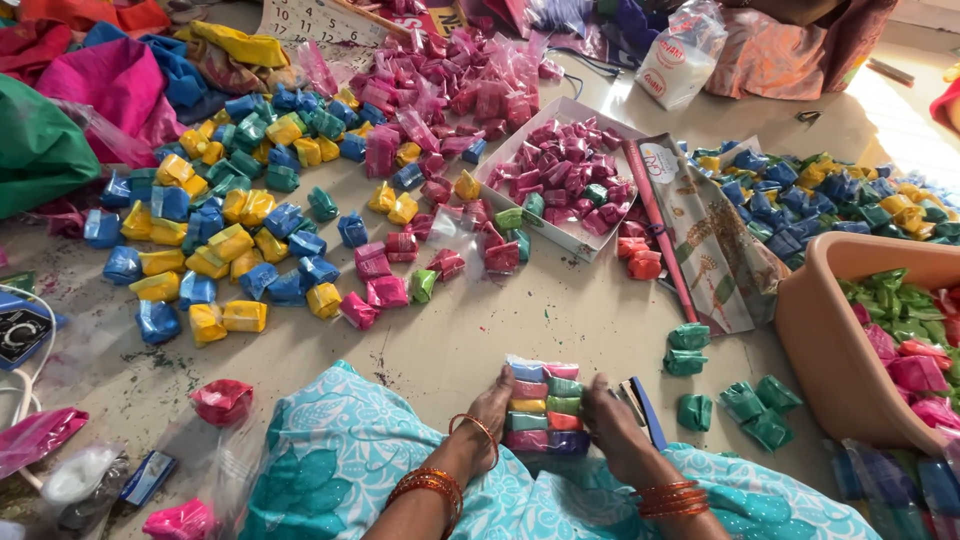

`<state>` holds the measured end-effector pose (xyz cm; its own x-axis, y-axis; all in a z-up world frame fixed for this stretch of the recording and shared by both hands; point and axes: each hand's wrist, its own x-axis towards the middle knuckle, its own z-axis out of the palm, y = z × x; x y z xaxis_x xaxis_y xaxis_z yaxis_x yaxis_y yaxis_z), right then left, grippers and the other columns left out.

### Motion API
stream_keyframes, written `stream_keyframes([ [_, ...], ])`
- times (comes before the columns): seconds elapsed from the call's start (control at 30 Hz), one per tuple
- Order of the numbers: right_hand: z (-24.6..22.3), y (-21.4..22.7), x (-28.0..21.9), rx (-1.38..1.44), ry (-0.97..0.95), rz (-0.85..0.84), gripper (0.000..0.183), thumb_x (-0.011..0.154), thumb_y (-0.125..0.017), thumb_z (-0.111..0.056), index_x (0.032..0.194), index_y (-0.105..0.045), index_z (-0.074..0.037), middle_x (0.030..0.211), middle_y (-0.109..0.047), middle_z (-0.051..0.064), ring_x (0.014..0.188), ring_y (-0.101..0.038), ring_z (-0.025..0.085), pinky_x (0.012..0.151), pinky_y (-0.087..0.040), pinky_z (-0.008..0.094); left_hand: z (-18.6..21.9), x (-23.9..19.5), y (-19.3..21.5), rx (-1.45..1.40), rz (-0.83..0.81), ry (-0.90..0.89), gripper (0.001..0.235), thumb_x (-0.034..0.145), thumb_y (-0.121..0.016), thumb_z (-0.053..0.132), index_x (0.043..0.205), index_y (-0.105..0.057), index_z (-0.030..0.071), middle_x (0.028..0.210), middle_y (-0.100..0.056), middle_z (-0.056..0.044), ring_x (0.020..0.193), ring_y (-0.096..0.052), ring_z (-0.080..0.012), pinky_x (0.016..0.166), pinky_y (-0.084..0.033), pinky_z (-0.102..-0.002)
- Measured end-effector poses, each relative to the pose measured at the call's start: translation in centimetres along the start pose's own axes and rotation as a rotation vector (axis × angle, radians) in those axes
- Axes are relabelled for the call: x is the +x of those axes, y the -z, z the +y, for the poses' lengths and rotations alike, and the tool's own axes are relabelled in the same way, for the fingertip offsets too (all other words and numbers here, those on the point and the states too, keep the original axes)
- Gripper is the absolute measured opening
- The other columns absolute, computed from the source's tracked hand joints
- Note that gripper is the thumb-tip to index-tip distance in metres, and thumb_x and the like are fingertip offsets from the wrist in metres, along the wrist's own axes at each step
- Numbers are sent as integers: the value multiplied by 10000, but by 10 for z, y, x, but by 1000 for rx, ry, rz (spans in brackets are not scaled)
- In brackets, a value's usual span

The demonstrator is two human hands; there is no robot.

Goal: The person bundles and places sorted wrapped products into a plastic bag.

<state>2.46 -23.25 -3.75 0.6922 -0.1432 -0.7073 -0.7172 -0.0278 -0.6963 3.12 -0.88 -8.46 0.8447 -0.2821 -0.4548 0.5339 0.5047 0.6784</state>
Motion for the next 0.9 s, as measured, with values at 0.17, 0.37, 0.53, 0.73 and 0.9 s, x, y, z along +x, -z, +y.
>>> stream_keyframes([
  [0.17,-24,-9,-31,-29,185,-310,743,991,-358,-657,1404,-577,-79,1403,-647,82,1301,-556,208,1117,-389,417,6,-5,-4,119,54,160,876,934,-488,698,1586,-321,137,1548,-451,-38,1340,-470,-169,1155,-389,-358],
  [0.37,-26,-3,-28,37,22,-153,582,965,-523,-568,1282,-672,-104,1238,-681,70,1079,-601,196,832,-491,443,16,-16,-9,17,2,162,857,907,-497,704,1483,-512,70,1454,-612,-109,1270,-602,-231,1098,-484,-370],
  [0.53,-19,1,-24,393,-172,-457,407,925,-749,-406,1137,-703,-62,998,-730,148,792,-709,250,688,-618,414,26,-37,-16,50,-77,211,831,892,-484,709,1429,-604,86,1400,-662,-94,1247,-628,-209,1077,-484,-326],
  [0.73,-39,21,-73,255,155,-300,310,872,-731,-204,1100,-709,5,989,-776,128,801,-764,226,759,-640,390,35,-88,3,540,-60,-65,808,933,-582,600,1519,-444,61,1557,-467,-150,1432,-429,-244,1185,-356,-394],
  [0.9,-72,137,-106,478,507,-11,305,928,-707,-270,1177,-685,-94,1087,-724,82,890,-709,190,677,-525,296,98,-201,48,2122,220,-74,841,934,-443,756,1592,-156,317,1686,-138,23,1547,-178,-230,1206,-91,-706],
])
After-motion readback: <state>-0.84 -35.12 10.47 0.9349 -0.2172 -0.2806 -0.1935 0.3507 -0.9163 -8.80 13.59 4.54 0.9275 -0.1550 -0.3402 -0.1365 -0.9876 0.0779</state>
